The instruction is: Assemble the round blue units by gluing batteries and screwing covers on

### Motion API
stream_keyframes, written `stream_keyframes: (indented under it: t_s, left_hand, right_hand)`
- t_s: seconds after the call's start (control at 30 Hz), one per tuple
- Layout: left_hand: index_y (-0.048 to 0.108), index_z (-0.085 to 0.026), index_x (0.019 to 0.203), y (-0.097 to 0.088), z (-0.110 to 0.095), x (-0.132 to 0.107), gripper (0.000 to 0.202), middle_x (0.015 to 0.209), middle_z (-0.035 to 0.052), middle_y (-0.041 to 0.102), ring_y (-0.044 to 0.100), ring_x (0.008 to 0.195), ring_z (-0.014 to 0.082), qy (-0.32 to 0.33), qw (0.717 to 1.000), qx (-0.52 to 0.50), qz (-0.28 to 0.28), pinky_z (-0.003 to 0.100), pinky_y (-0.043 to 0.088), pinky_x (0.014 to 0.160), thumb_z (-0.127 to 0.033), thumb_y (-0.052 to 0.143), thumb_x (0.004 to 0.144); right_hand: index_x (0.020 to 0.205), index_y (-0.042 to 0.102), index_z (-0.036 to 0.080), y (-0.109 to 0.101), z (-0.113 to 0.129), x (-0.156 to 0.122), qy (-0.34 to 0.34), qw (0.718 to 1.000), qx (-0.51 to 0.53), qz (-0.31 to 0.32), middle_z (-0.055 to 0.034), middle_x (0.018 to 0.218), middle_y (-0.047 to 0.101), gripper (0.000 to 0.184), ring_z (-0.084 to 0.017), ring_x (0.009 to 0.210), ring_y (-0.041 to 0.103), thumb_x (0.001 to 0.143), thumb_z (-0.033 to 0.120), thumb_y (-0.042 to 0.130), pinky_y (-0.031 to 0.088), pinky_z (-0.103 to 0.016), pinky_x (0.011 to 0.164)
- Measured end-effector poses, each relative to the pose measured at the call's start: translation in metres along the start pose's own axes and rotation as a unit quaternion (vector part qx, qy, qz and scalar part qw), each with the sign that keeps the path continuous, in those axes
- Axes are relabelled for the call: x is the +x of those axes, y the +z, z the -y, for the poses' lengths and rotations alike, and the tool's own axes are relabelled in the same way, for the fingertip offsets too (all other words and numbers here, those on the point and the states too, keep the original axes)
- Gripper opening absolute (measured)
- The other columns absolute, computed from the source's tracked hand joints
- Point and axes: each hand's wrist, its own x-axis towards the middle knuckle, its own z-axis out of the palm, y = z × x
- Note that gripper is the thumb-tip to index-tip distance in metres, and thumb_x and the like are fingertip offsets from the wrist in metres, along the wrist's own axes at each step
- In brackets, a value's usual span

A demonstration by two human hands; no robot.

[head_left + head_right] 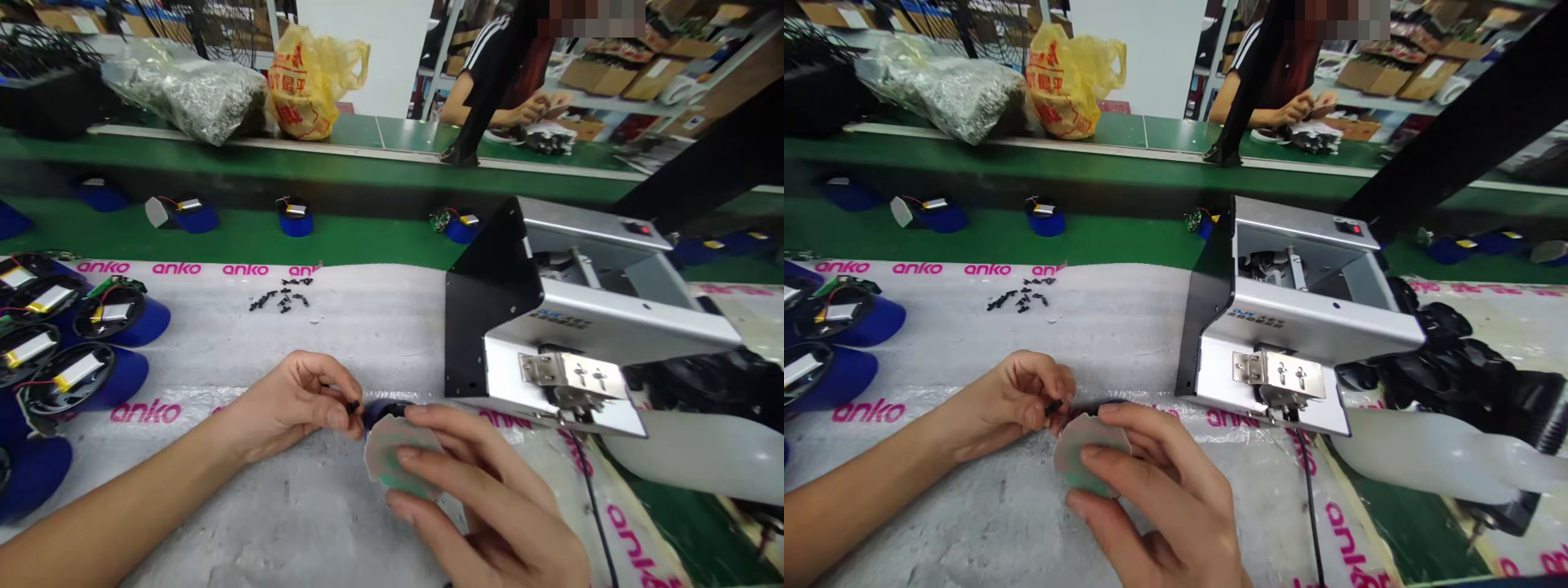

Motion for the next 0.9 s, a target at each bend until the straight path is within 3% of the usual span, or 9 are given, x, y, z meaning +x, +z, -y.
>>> stream_keyframes:
  t_s: [0.3, 0.5, 0.9]
  left_hand:
    - [0.082, -0.017, 0.072, 0.006, 0.0, -0.002, 0.025, 0.063, 0.0009, 0.074, 0.067, 0.053, 0.0096, -0.001, 0.998, 0.059, 0.027, 0.017, 0.054, 0.054, -0.039, 0.091, 0.068]
    - [0.081, -0.016, 0.071, 0.008, 0.0, -0.002, 0.026, 0.061, 0.0002, 0.074, 0.066, 0.049, 0.009, 0.009, 0.997, 0.082, -0.006, 0.017, 0.053, 0.052, -0.039, 0.091, 0.068]
    - [0.079, -0.015, 0.07, 0.005, -0.003, -0.004, 0.014, 0.061, -0.0015, 0.071, 0.063, 0.05, 0.0071, -0.001, 0.992, 0.124, 0.021, 0.016, 0.051, 0.052, -0.026, 0.086, 0.075]
  right_hand:
    - [0.112, 0.066, 0.019, 0.001, -0.002, -0.004, -0.006, 0.998, -0.05, 0.029, -0.0076, 0.127, 0.059, 0.027, -0.014, 0.104, 0.069, 0.087, 0.012, 0.072, 0.059, -0.016, 0.089]
    - [0.113, 0.065, 0.018, 0.0, -0.004, -0.006, -0.036, 0.994, -0.092, 0.044, -0.0071, 0.125, 0.06, 0.025, -0.014, 0.11, 0.067, 0.089, 0.011, 0.069, 0.057, -0.016, 0.094]
    - [0.112, 0.067, 0.016, -0.002, -0.001, -0.011, -0.062, 0.989, -0.12, 0.065, -0.0055, 0.125, 0.06, 0.023, -0.01, 0.112, 0.064, 0.09, 0.01, 0.068, 0.051, -0.012, 0.102]
